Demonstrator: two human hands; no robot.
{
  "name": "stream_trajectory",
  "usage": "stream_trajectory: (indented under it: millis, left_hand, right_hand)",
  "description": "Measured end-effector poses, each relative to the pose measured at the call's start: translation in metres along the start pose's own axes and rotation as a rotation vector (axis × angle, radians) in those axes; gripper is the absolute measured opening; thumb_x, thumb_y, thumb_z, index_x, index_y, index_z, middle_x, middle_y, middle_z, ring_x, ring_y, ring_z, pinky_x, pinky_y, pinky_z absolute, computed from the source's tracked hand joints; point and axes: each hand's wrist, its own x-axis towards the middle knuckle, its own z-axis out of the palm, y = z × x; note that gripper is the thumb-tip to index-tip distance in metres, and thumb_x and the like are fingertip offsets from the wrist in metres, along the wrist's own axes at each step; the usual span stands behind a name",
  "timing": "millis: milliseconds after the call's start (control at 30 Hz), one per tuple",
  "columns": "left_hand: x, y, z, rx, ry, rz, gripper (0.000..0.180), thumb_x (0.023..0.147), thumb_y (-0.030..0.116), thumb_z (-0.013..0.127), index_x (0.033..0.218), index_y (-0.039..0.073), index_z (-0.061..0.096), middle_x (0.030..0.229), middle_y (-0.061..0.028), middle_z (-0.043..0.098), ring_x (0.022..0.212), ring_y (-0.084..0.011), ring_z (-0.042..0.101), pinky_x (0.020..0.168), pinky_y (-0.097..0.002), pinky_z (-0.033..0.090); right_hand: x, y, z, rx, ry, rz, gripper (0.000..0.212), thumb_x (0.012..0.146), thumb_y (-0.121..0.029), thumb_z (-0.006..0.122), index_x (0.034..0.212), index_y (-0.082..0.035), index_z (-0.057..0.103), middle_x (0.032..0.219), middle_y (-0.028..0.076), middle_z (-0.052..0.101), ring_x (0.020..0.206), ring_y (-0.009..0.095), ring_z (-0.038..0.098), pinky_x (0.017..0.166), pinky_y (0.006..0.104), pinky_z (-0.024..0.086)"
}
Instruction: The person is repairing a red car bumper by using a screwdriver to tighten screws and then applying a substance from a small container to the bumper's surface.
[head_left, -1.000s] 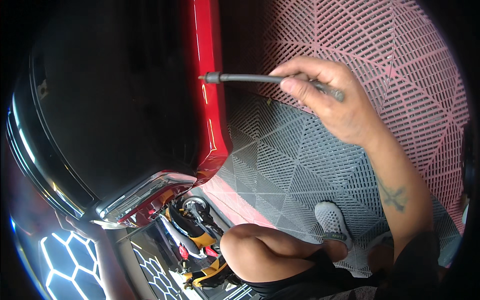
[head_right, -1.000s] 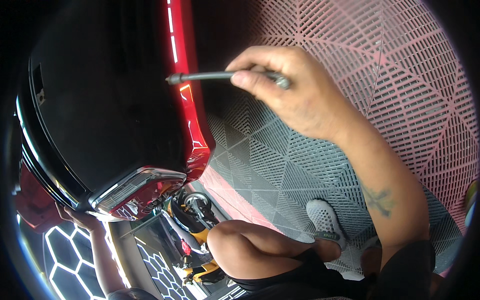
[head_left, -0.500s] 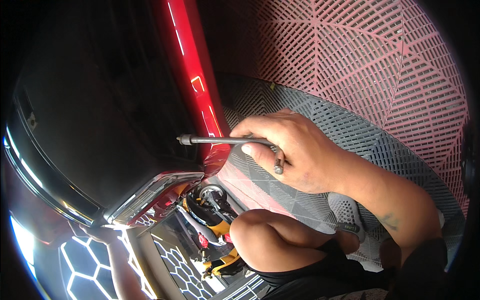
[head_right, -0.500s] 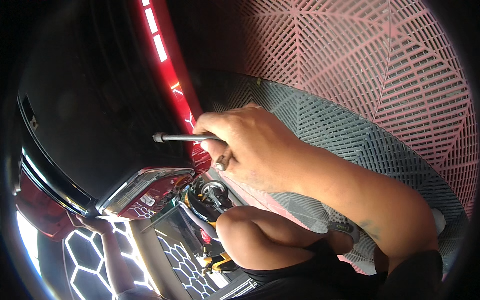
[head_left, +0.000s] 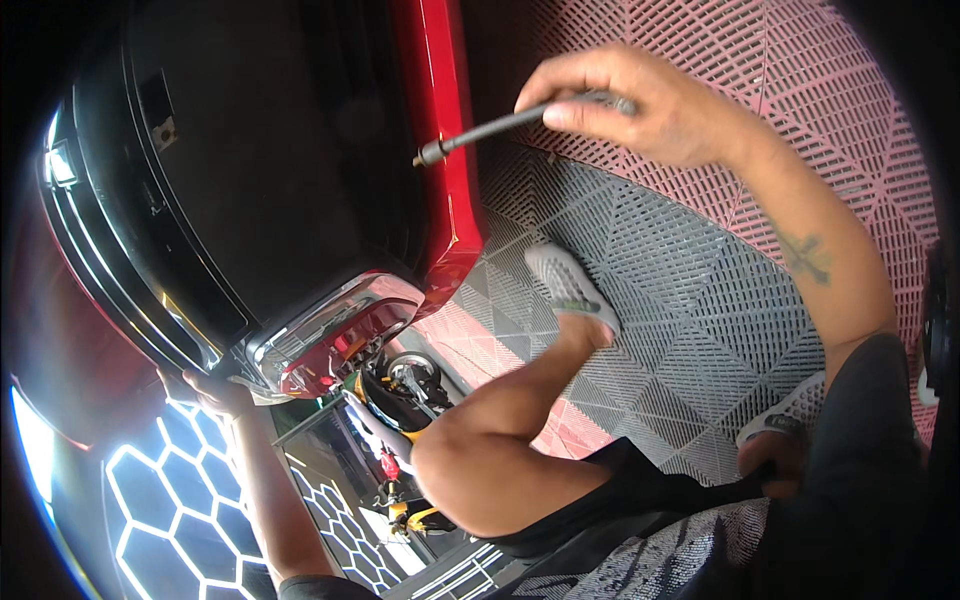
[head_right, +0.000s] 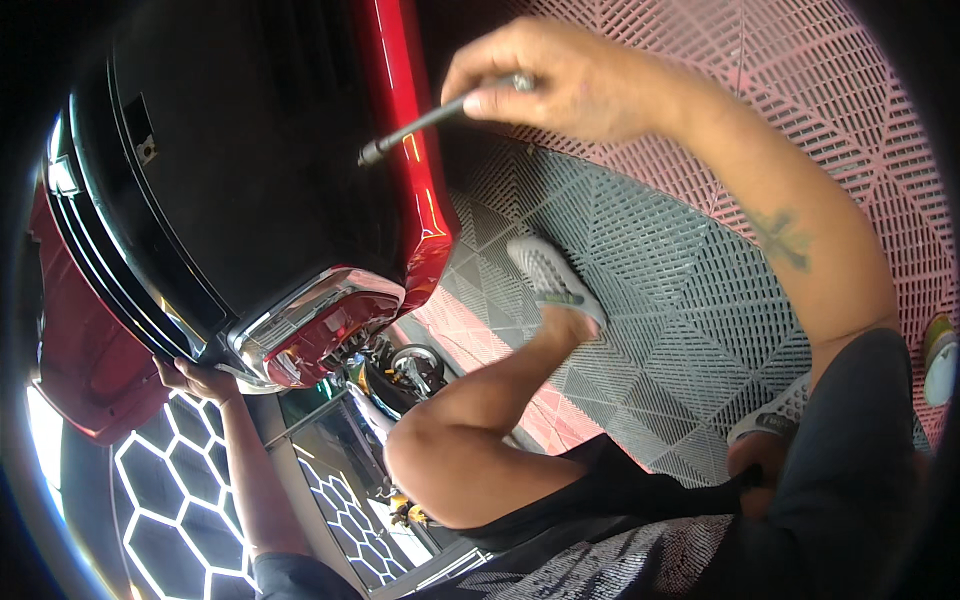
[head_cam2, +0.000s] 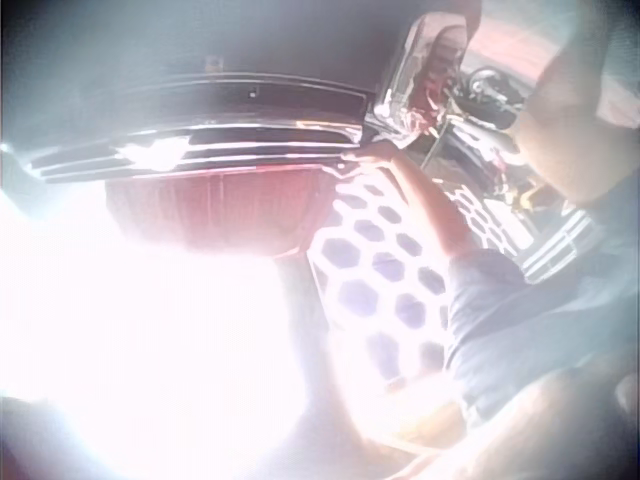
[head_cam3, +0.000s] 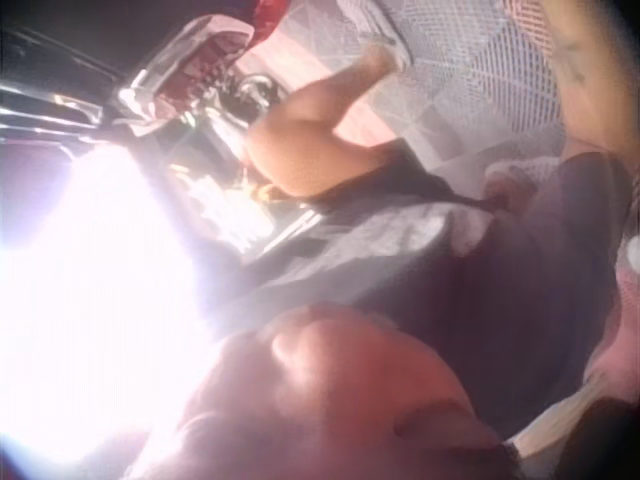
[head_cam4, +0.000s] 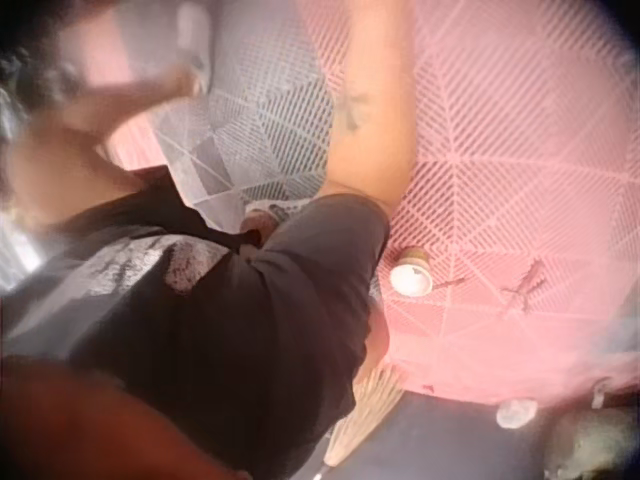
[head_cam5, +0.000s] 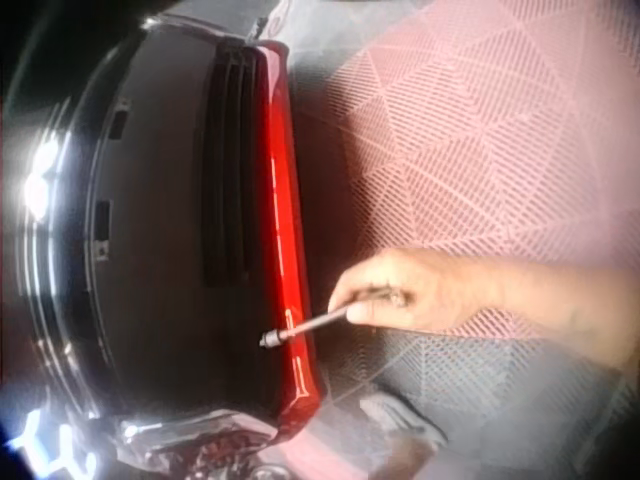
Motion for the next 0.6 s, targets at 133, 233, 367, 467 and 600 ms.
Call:
stream_trajectory:
  millis: [133, 233, 367, 467, 600]
  left_hand:
    - [-0.074, 0.134, 0.021, -0.322, -0.021, -0.275, 0.040, 0.111, 0.022, 0.061, 0.141, -0.004, 0.054, 0.132, -0.0199, 0.062, 0.121, -0.0292, 0.063, 0.108, -0.0463, 0.050]
    - [-0.159, 0.242, 0.019, -0.671, -0.673, -0.249, 0.046, 0.103, 0.015, 0.069, 0.143, -0.005, 0.059, 0.120, -0.0221, 0.072, 0.111, -0.0320, 0.072, 0.101, -0.0444, 0.059]
    - [-0.188, 0.248, 0.108, -1.387, -0.756, -1.438, 0.039, 0.109, 0.021, 0.062, 0.142, 0.000, 0.061, 0.126, -0.0147, 0.072, 0.124, -0.0301, 0.065, 0.114, -0.0480, 0.049]
    - [-0.189, 0.232, 0.140, -1.776, -0.645, -1.614, 0.035, 0.109, 0.018, 0.060, 0.142, 0.006, 0.061, 0.129, -0.0109, 0.072, 0.123, -0.0302, 0.064, 0.117, -0.0496, 0.046]
    - [-0.191, 0.229, 0.181, -2.050, -0.348, -1.688, 0.028, 0.110, 0.014, 0.056, 0.131, 0.000, 0.066, 0.128, -0.0116, 0.072, 0.124, -0.0302, 0.065, 0.111, -0.0500, 0.050]
  right_hand:
    - [0.003, -0.020, -0.059, -0.072, -0.084, 0.217, 0.026, 0.108, -0.025, 0.065, 0.119, -0.005, 0.075, 0.096, 0.006, 0.072, 0.085, 0.018, 0.065, 0.079, 0.0342, 0.056]
    - [-0.005, -0.019, -0.066, -0.012, -0.122, 0.221, 0.023, 0.109, -0.021, 0.062, 0.118, -0.004, 0.074, 0.086, 0.003, 0.067, 0.073, 0.014, 0.057, 0.067, 0.0294, 0.050]
    - [-0.035, -0.026, -0.078, 0.034, -0.036, 0.249, 0.022, 0.108, -0.016, 0.064, 0.117, 0.000, 0.075, 0.084, 0.002, 0.067, 0.071, 0.011, 0.057, 0.065, 0.0271, 0.048]
    - [-0.053, -0.013, -0.068, 0.123, -0.015, 0.260, 0.021, 0.107, -0.015, 0.066, 0.118, 0.001, 0.075, 0.085, 0.002, 0.068, 0.073, 0.010, 0.058, 0.067, 0.0260, 0.048]
    - [-0.065, 0.005, -0.033, 0.204, 0.021, 0.318, 0.025, 0.105, -0.021, 0.067, 0.119, -0.001, 0.076, 0.100, 0.008, 0.075, 0.092, 0.020, 0.070, 0.084, 0.0362, 0.057]
